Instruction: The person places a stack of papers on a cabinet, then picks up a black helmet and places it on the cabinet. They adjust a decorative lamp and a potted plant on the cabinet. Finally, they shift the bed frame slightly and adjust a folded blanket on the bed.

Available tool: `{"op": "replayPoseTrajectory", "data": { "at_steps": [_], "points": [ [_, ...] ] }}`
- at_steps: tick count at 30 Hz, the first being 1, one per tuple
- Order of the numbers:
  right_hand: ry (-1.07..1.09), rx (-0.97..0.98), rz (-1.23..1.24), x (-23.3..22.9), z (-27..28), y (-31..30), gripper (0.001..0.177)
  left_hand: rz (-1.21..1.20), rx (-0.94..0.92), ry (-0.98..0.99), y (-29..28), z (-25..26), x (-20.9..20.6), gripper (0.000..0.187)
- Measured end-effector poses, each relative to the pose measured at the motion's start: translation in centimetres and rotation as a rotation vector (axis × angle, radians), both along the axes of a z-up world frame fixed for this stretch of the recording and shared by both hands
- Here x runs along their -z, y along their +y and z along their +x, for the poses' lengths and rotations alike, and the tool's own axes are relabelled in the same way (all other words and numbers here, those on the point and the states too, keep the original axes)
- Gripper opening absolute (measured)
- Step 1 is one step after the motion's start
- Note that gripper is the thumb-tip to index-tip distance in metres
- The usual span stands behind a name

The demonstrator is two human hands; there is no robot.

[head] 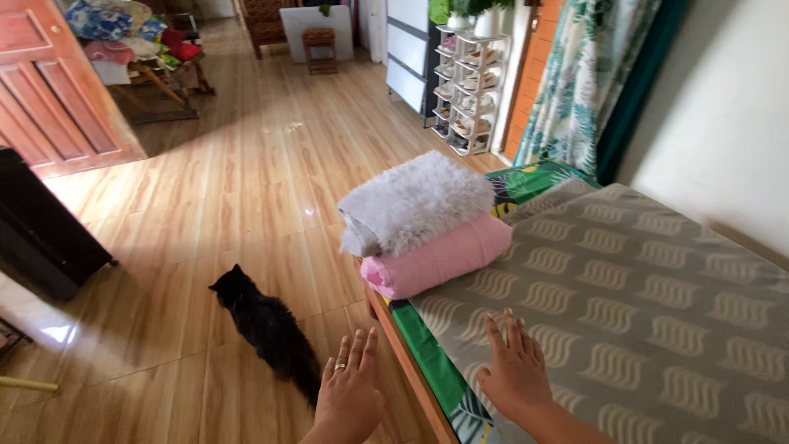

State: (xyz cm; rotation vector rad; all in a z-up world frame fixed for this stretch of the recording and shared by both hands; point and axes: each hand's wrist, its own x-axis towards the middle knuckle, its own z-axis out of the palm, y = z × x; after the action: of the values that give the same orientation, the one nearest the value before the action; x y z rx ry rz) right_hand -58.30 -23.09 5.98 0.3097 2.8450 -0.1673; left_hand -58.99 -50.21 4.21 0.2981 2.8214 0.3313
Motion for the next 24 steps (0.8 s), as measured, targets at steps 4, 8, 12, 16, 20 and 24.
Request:
{"op": "replayPoseTrajectory", "data": {
  "at_steps": [4, 8, 12, 16, 20, 24],
  "points": [
    [0.021, -0.052, 0.020, 1.7, -4.5, -1.9, 0.092, 0.002, -0.038, 0.036, -2.7, -3.9, 0.4, 0.098],
    [0.189, -0.119, 0.027, 3.3, -11.0, -4.8, 0.093, 0.013, -0.074, 0.056, -5.9, -9.4, 1.2, 0.099],
    [0.289, -0.127, 0.002, 3.9, -18.2, -8.9, 0.099, 0.050, -0.080, 0.110, -9.8, -15.8, 1.6, 0.096],
    [0.272, -0.149, 0.025, 3.3, -24.9, -13.1, 0.099, 0.017, -0.012, 0.107, -13.5, -22.3, 1.1, 0.100],
    [0.254, -0.136, 0.032, 2.6, -29.5, -16.4, 0.094, 0.025, 0.070, 0.149, -16.1, -27.5, 0.6, 0.099],
    [0.138, -0.095, 0.044, 2.0, -32.2, -17.7, 0.092, 0.041, 0.076, 0.129, -16.9, -31.5, 0.4, 0.100]
  ]
}}
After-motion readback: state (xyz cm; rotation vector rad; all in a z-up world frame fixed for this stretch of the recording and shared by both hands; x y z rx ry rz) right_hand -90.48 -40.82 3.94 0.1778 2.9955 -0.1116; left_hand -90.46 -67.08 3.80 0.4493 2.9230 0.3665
